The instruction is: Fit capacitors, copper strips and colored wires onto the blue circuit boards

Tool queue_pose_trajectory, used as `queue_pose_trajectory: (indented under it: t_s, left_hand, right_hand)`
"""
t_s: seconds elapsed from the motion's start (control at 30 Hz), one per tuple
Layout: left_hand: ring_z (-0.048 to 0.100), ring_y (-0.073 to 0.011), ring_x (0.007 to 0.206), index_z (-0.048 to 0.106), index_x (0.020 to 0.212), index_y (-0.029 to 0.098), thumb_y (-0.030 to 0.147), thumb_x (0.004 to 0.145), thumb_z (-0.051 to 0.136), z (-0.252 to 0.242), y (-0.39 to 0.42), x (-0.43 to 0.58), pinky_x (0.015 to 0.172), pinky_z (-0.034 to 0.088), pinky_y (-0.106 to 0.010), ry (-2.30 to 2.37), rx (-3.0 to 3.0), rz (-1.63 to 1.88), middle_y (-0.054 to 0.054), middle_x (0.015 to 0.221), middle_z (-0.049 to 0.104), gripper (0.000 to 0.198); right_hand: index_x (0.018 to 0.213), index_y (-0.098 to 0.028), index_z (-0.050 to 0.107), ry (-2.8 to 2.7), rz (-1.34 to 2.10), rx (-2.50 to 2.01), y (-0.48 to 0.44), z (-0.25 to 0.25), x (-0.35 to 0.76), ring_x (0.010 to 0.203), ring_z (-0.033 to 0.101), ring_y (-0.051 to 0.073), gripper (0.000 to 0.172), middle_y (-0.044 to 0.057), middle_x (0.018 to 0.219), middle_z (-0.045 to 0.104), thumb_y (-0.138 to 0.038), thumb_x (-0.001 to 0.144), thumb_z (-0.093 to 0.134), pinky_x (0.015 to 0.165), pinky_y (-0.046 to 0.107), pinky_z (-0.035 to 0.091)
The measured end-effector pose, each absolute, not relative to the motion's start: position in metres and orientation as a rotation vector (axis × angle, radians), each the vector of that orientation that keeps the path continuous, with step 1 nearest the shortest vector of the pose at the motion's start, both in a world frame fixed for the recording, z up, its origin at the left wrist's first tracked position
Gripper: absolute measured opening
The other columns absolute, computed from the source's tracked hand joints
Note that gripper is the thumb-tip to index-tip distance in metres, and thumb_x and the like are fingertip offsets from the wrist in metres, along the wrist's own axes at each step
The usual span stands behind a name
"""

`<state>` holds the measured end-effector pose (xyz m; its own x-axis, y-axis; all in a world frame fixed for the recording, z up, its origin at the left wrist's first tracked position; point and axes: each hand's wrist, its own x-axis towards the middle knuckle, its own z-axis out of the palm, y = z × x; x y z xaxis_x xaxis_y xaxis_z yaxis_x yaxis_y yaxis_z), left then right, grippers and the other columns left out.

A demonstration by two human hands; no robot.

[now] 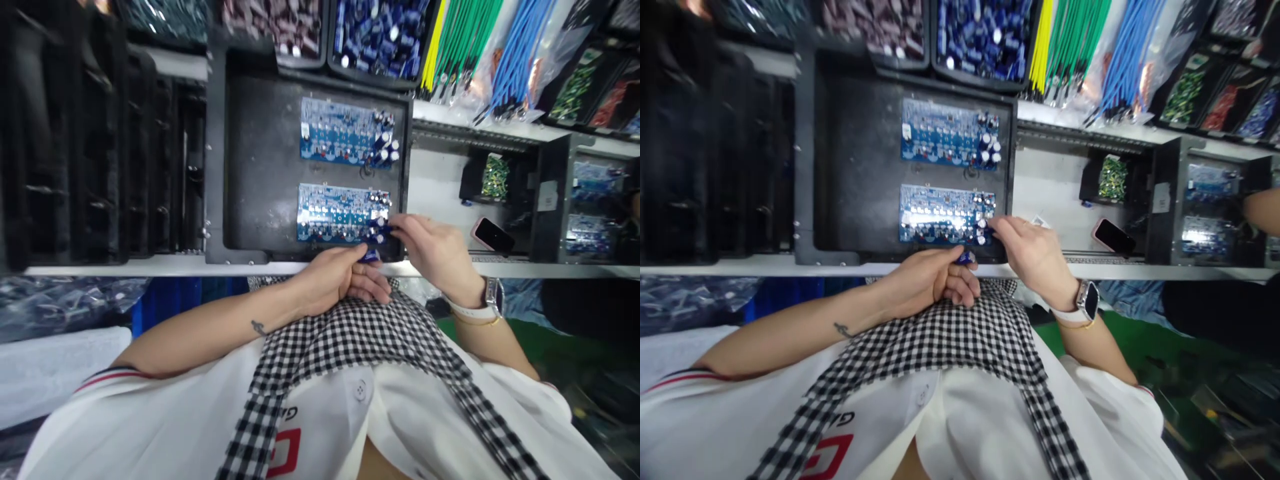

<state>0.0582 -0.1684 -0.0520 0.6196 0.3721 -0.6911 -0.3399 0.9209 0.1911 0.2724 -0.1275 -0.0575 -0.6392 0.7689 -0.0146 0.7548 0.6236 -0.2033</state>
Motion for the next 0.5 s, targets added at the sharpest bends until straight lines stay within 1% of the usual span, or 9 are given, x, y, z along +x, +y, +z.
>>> queue_pose_trajectory:
  t_s: [0.07,0.17,0.23,0.3,0.37,0.4,0.43,0.47,0.5]
  left_hand:
    - [0.068,-0.0152,0.055,0.057,0.085,0.008,0.033,0.108,0.024,-0.05,-0.17,0.059,0.052,0.043,-0.02,0.834,0.053,0.401,-0.013,0.071,0.07,0.047]
    - [0.071,-0.0156,0.064,0.057,0.087,0.008,0.034,0.108,0.023,-0.045,-0.172,0.062,0.061,0.047,-0.021,0.854,0.123,0.456,-0.013,0.077,0.071,0.047]
    - [0.072,-0.0168,0.069,0.057,0.094,0.01,0.034,0.108,0.023,-0.04,-0.166,0.063,0.067,0.049,-0.024,0.826,0.23,0.475,-0.012,0.08,0.071,0.044]
    - [0.069,-0.016,0.068,0.057,0.096,0.012,0.033,0.108,0.024,-0.032,-0.142,0.059,0.067,0.047,-0.025,0.806,0.484,0.424,-0.01,0.078,0.07,0.041]
    - [0.061,-0.0124,0.067,0.061,0.089,0.011,0.03,0.105,0.038,-0.019,-0.097,0.046,0.068,0.041,-0.021,0.882,0.899,0.4,-0.006,0.077,0.068,0.033]
    - [0.055,-0.011,0.067,0.061,0.081,0.012,0.028,0.098,0.056,-0.013,-0.067,0.035,0.067,0.038,-0.019,1.048,1.189,0.501,-0.002,0.073,0.064,0.025]
    - [0.05,-0.0108,0.077,0.062,0.086,0.013,0.027,0.091,0.067,-0.007,-0.034,0.023,0.072,0.035,-0.016,1.157,1.263,0.608,0.001,0.08,0.062,0.017]
    - [0.045,-0.0102,0.085,0.061,0.099,0.015,0.026,0.091,0.068,-0.002,0.0,0.01,0.076,0.031,-0.014,1.228,1.305,0.712,0.004,0.084,0.059,0.016]
    - [0.04,-0.01,0.088,0.057,0.111,0.016,0.024,0.094,0.064,0.002,0.032,-0.003,0.078,0.028,-0.012,1.281,1.32,0.776,0.006,0.084,0.056,0.019]
  right_hand:
    - [0.116,-0.016,0.062,-2.756,0.341,-1.232,-0.129,-0.055,0.272,0.085,0.069,0.021,0.021,0.008,0.099,0.072,-0.022,0.1,0.05,0.071,0.034,0.053]
    - [0.123,-0.017,0.059,-2.526,0.525,-1.221,-0.137,-0.047,0.263,0.096,0.069,0.019,0.026,0.008,0.109,0.071,-0.023,0.098,0.055,0.084,0.031,0.056]
    - [0.129,-0.02,0.057,-2.382,0.635,-1.185,-0.144,-0.04,0.254,0.096,0.069,0.016,0.034,0.007,0.109,0.07,-0.024,0.096,0.061,0.085,0.028,0.056]
    - [0.124,-0.023,0.061,-2.247,0.631,-1.194,-0.149,-0.032,0.248,0.092,0.069,0.016,0.03,0.004,0.104,0.071,-0.022,0.094,0.063,0.084,0.028,0.057]
    - [0.112,-0.025,0.066,-2.04,0.503,-1.287,-0.15,-0.028,0.247,0.088,0.069,0.017,0.022,0.002,0.1,0.072,-0.017,0.091,0.066,0.082,0.031,0.057]
    - [0.107,-0.026,0.068,-1.935,0.438,-1.338,-0.149,-0.028,0.249,0.084,0.069,0.017,0.021,0.002,0.097,0.073,-0.017,0.089,0.068,0.081,0.032,0.057]
    - [0.105,-0.027,0.069,-1.857,0.394,-1.37,-0.148,-0.029,0.251,0.081,0.069,0.018,0.021,0.002,0.095,0.073,-0.017,0.087,0.071,0.078,0.034,0.058]
    - [0.104,-0.028,0.07,-1.811,0.379,-1.378,-0.147,-0.032,0.254,0.079,0.069,0.019,0.023,0.001,0.093,0.074,-0.017,0.085,0.073,0.075,0.036,0.058]
    - [0.104,-0.029,0.07,-1.788,0.395,-1.376,-0.146,-0.036,0.257,0.078,0.069,0.021,0.024,0.002,0.093,0.074,-0.018,0.084,0.074,0.073,0.037,0.059]
